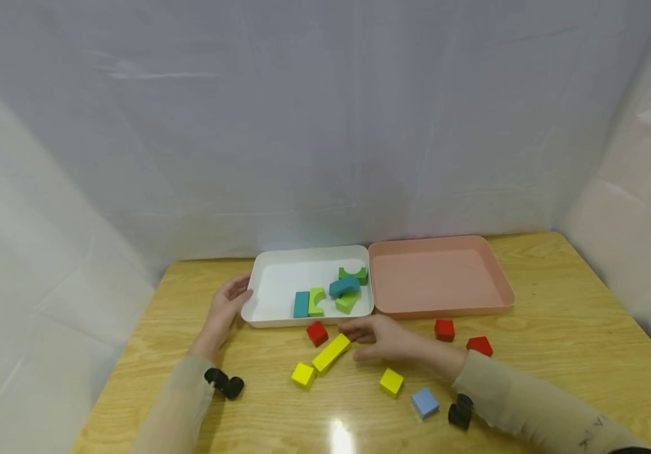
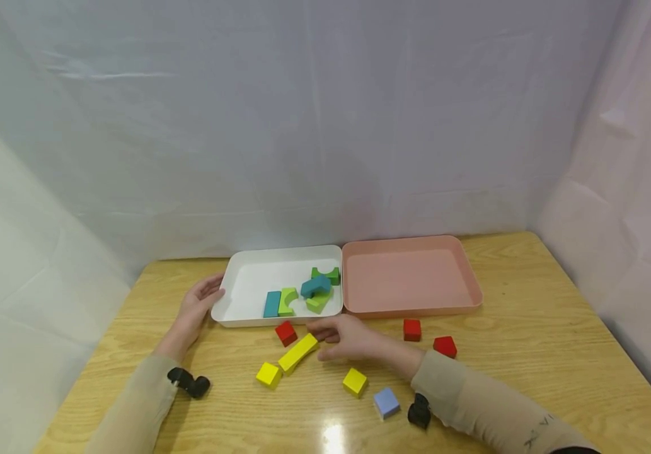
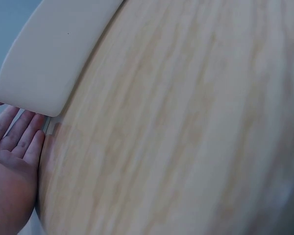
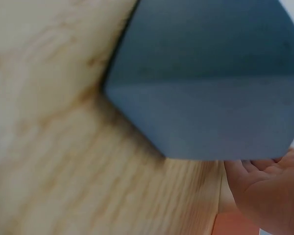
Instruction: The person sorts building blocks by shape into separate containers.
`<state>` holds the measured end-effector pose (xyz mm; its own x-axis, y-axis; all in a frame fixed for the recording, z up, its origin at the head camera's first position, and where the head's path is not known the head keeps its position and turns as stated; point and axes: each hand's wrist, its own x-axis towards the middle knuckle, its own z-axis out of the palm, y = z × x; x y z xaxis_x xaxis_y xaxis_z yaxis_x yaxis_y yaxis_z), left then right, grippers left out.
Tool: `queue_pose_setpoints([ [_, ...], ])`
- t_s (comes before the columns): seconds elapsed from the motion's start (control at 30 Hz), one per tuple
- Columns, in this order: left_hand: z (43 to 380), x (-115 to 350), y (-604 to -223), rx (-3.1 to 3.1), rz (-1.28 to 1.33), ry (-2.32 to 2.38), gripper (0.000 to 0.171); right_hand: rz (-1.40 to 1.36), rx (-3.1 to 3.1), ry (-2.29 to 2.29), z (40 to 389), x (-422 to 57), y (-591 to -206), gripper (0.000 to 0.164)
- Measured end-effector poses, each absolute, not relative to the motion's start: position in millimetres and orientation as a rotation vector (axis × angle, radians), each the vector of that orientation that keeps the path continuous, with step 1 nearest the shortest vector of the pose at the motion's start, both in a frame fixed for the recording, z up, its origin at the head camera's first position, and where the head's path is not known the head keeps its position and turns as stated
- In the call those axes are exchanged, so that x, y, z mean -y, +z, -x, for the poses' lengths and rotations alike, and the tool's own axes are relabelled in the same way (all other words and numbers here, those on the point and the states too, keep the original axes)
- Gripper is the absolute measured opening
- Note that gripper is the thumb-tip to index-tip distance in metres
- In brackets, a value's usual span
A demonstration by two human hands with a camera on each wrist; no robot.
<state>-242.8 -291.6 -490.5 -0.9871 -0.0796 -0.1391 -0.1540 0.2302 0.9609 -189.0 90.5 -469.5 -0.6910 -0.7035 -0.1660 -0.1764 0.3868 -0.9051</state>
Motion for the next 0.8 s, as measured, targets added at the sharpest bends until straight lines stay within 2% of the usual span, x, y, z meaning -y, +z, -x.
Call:
queue_pose_setpoints([
  [0.8,241.4,290.8,-488.8,-2.437,0.201,1.898,0.055,0.794,-2.218,-1.271,187.5,-86.2,-477.3,0.041],
])
